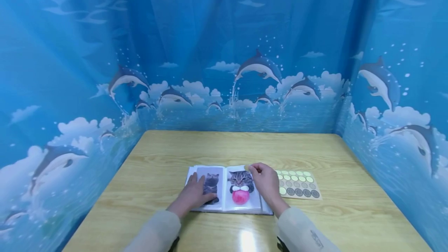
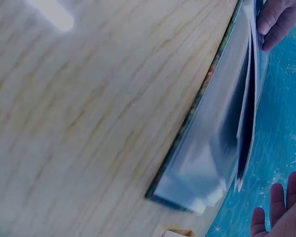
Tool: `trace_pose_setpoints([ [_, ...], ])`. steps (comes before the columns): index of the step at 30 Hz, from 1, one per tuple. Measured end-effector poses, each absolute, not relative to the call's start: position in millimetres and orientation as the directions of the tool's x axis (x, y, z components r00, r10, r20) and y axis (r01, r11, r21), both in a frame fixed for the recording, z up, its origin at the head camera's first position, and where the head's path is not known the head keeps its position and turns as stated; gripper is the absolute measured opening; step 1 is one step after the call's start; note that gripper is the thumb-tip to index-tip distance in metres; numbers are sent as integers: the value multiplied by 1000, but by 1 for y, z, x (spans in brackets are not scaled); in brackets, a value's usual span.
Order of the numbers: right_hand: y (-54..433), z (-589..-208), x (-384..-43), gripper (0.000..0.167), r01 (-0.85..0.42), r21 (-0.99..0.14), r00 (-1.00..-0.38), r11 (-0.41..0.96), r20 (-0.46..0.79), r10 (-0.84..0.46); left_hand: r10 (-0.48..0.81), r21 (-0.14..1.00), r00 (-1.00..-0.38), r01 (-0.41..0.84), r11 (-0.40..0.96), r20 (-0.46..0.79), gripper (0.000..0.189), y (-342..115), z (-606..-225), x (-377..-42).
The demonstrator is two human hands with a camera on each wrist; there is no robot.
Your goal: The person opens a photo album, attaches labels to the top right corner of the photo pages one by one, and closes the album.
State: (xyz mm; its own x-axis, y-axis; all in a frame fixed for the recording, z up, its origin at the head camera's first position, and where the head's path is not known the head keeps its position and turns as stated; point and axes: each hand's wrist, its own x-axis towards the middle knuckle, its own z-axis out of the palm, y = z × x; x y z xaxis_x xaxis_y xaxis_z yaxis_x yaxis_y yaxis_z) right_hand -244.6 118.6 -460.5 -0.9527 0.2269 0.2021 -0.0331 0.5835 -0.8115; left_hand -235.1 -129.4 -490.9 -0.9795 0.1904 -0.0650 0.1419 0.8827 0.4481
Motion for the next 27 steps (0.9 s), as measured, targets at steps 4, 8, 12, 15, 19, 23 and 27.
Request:
trace_pose_setpoints([
  [4,115,-457,-247,15,-41,-801,-956,598,206,210,187,444,-979,135,886,-76,91,-123,-492,-232],
  [8,113,-455,-251,15,-44,-787,-959,615,206,196,195,441,-978,145,886,-71,92,-117,-492,-229],
  [12,110,-453,-257,16,-25,-774,-964,632,187,191,207,436,-977,164,885,-53,93,-111,-493,-226],
  [15,106,-450,-262,17,-22,-761,-965,649,186,185,216,424,-976,180,887,-37,93,-108,-493,-224],
  [19,100,-450,-268,18,-43,-742,-966,669,202,162,216,421,-976,182,889,-35,94,-102,-491,-221],
  [23,97,-455,-271,18,-64,-713,-967,698,217,132,216,411,-976,182,893,-38,94,-95,-489,-219],
  [27,95,-461,-273,18,-67,-697,-972,714,207,111,214,395,-976,182,900,-38,93,-90,-489,-216],
])
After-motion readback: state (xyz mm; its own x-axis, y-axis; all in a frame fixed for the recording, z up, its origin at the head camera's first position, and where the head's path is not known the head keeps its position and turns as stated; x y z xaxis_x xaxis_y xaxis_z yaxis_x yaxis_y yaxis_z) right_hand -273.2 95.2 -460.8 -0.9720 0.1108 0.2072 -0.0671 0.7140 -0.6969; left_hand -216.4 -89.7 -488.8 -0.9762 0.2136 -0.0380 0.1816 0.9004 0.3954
